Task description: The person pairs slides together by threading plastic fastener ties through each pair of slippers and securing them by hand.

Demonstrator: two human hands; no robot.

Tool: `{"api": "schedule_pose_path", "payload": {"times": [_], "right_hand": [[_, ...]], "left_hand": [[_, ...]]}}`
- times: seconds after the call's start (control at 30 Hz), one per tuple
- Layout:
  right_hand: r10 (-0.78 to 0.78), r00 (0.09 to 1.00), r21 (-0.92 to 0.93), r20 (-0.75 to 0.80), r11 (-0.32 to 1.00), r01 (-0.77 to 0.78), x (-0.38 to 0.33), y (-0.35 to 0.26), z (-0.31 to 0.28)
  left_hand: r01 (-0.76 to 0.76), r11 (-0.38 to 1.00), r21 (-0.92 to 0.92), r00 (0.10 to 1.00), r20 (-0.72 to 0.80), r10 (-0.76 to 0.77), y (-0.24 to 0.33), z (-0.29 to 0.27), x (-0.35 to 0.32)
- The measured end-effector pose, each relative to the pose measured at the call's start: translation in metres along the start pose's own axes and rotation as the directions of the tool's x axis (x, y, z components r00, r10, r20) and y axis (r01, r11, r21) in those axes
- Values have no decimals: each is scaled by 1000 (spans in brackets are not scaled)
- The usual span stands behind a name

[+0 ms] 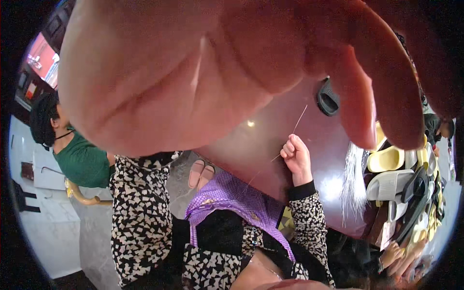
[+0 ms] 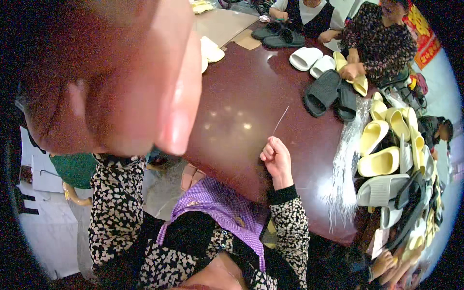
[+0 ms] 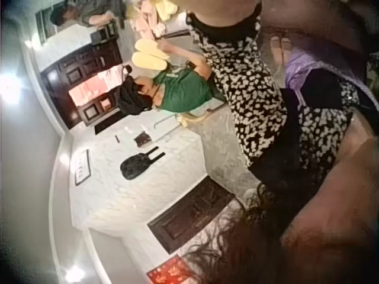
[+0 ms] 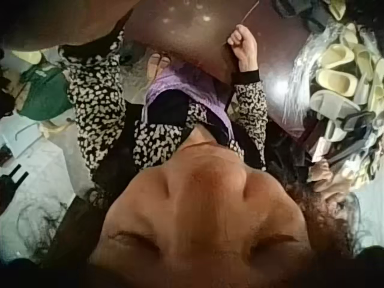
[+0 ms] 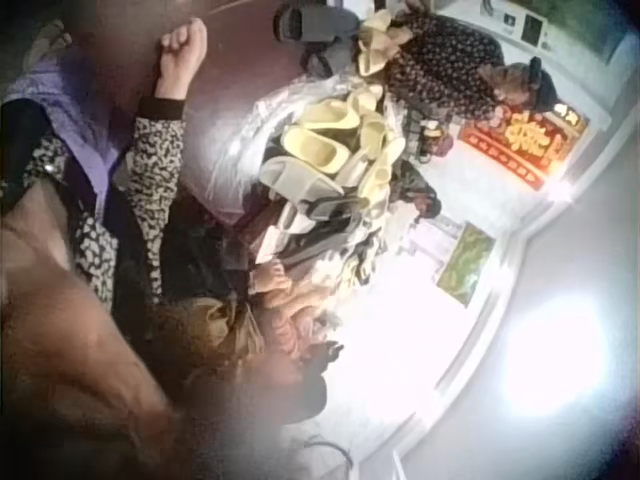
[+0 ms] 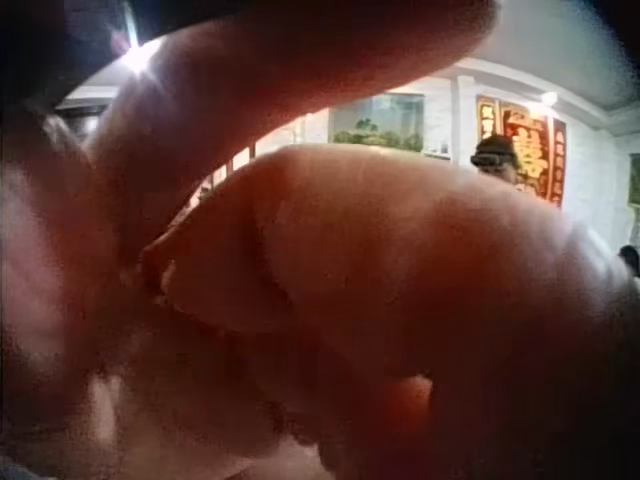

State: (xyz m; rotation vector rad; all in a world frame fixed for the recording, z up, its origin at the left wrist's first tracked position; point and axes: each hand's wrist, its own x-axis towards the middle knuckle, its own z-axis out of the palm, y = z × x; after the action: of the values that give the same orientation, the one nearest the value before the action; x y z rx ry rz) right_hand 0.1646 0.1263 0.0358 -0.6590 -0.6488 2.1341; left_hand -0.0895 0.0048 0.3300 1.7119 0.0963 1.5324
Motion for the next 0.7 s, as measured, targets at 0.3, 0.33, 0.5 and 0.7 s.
{"api": "schedule_pose_path", "payload": {"times": [0.3,0.33,0.5,0.7], "right_hand": [[14,1000,-5,-22,1000,-14,-1,-7,13],[-26,999,-35,-39,999,25,-3,-7,9],[-19,1000,25,3,1000,19,5,-8,-8],[4,1000,-17,5,1000,-4,1,-3,20]], "left_hand": [[216,976,-37,975,-47,-217,0,-6,-12],[239,968,-72,969,-42,-242,-7,-12,-14],[298,946,-124,953,-9,-301,-30,-23,-16],[570,768,292,649,-733,-204,-97,-23,-133]]}}
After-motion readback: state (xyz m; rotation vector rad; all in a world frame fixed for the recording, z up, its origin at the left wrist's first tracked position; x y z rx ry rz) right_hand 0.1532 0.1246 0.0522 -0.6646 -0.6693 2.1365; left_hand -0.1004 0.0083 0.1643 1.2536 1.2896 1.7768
